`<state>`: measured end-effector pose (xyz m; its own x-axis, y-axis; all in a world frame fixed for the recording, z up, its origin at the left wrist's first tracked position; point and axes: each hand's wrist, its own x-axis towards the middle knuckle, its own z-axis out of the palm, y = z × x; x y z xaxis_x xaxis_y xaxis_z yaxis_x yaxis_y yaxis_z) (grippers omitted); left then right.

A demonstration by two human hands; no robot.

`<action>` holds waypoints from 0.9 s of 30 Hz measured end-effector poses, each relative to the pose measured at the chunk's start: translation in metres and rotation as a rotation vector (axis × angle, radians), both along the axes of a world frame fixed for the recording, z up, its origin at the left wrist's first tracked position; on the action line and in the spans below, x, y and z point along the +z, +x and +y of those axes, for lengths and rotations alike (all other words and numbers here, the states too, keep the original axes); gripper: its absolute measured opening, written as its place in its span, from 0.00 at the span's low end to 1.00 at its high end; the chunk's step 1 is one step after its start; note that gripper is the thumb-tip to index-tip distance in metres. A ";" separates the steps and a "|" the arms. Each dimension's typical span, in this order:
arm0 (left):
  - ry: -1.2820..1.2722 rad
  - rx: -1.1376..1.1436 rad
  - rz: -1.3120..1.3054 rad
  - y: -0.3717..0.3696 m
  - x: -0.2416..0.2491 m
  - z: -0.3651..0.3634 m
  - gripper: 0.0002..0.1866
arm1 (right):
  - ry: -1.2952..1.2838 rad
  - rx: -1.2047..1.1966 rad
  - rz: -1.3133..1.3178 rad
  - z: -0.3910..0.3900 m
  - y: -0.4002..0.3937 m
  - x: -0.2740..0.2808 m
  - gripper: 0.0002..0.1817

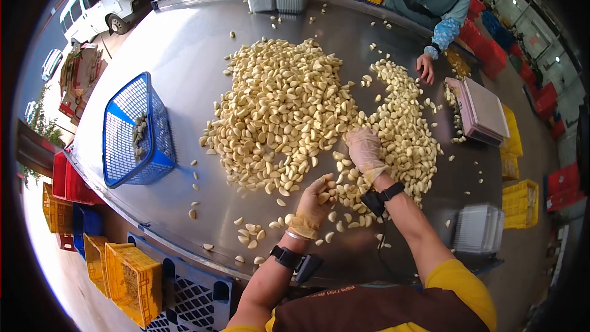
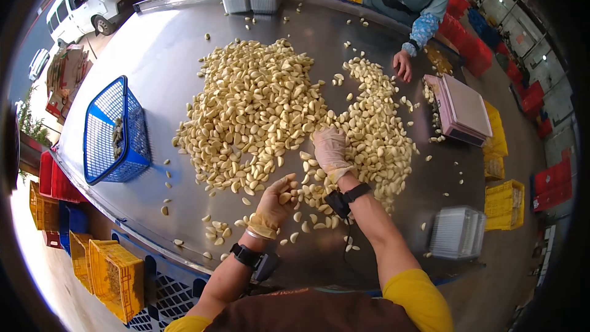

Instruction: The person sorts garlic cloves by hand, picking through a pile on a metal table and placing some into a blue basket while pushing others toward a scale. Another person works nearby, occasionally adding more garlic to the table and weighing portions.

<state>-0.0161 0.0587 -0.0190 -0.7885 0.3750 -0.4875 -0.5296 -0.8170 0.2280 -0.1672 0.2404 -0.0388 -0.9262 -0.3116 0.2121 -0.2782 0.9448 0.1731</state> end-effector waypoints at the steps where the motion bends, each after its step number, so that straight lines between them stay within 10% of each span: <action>1: 0.026 0.003 0.015 0.000 -0.001 -0.002 0.13 | -0.120 0.014 -0.026 0.002 0.001 0.002 0.06; 7: -0.015 0.030 -0.082 -0.003 0.013 -0.001 0.15 | -1.126 0.289 -0.533 -0.007 0.084 0.072 0.08; 14: 0.060 -0.101 -0.048 0.000 0.004 0.003 0.15 | -0.478 0.151 0.095 -0.010 0.004 0.015 0.04; 18: 0.126 -0.027 -0.069 0.000 -0.002 0.002 0.16 | -0.332 0.109 0.023 -0.006 0.008 0.018 0.06; 20: 0.104 0.044 -0.153 -0.006 0.010 0.000 0.16 | -1.436 -0.103 -0.749 -0.013 0.040 0.060 0.07; 22: 0.109 0.099 -0.202 -0.003 0.013 0.003 0.16 | -1.367 0.092 -0.897 -0.006 0.056 0.057 0.09; 24: 0.080 0.108 -0.195 0.000 0.000 0.004 0.16 | -0.744 0.257 -0.439 -0.004 0.052 0.059 0.12; 27: 0.116 0.087 -0.096 0.000 -0.021 0.000 0.16 | -0.508 0.336 -0.191 -0.006 0.034 0.025 0.08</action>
